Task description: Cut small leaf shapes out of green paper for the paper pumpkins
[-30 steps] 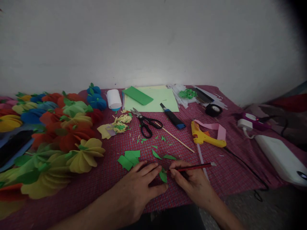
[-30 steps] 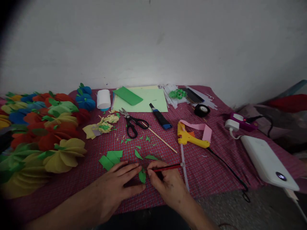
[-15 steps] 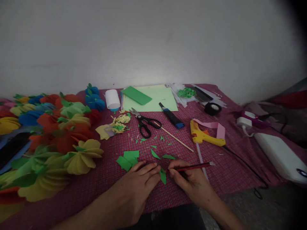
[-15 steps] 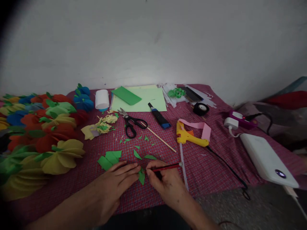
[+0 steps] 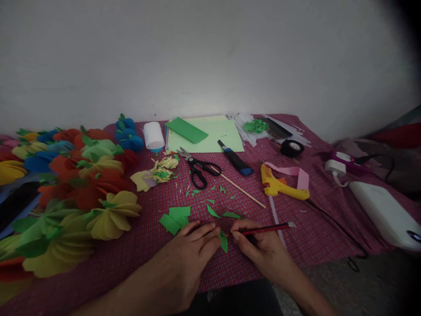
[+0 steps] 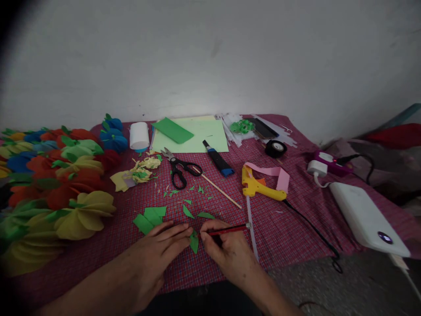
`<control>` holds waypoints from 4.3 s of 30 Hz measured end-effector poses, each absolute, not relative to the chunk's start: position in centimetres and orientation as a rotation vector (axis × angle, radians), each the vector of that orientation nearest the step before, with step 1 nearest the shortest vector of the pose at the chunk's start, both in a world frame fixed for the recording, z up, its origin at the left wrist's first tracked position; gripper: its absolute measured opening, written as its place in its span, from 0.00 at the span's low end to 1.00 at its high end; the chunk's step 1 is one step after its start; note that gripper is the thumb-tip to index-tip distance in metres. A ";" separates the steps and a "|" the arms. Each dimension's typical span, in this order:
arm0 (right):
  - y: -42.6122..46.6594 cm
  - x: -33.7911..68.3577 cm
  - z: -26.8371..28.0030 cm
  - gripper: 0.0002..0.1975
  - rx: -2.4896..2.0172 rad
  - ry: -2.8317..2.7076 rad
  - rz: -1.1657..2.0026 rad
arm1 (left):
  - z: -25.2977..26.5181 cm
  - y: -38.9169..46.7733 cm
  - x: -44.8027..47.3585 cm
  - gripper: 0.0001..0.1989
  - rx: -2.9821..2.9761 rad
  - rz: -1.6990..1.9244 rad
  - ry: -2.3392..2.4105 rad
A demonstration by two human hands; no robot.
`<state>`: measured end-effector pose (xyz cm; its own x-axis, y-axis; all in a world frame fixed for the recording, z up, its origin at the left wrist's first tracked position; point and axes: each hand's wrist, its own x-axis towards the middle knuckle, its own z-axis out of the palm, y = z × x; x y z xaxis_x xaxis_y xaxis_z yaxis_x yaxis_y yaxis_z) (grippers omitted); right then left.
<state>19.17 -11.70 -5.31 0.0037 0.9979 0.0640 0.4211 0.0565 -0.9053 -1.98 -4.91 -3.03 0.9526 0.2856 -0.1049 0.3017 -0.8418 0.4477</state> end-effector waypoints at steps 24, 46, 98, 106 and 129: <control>-11.9 19.3 -5.5 0.06 -1.498 -1.531 0.924 | -4.4 -5.2 -2.1 0.43 2.665 0.003 0.408; -12.0 19.5 -5.0 0.06 -1.486 -1.467 1.089 | -3.9 -5.2 -2.0 0.44 2.637 -0.046 0.414; -11.5 18.9 -5.0 0.07 -1.530 -1.403 1.032 | -4.9 -4.5 -1.8 0.39 2.638 -0.082 0.325; -11.7 18.9 -5.2 0.07 -1.523 -1.407 1.055 | -3.9 -4.9 -1.7 0.37 2.687 -0.073 0.376; -11.2 18.9 -5.4 0.06 -1.510 -1.402 1.056 | -3.4 -4.9 -1.5 0.37 2.686 -0.128 0.413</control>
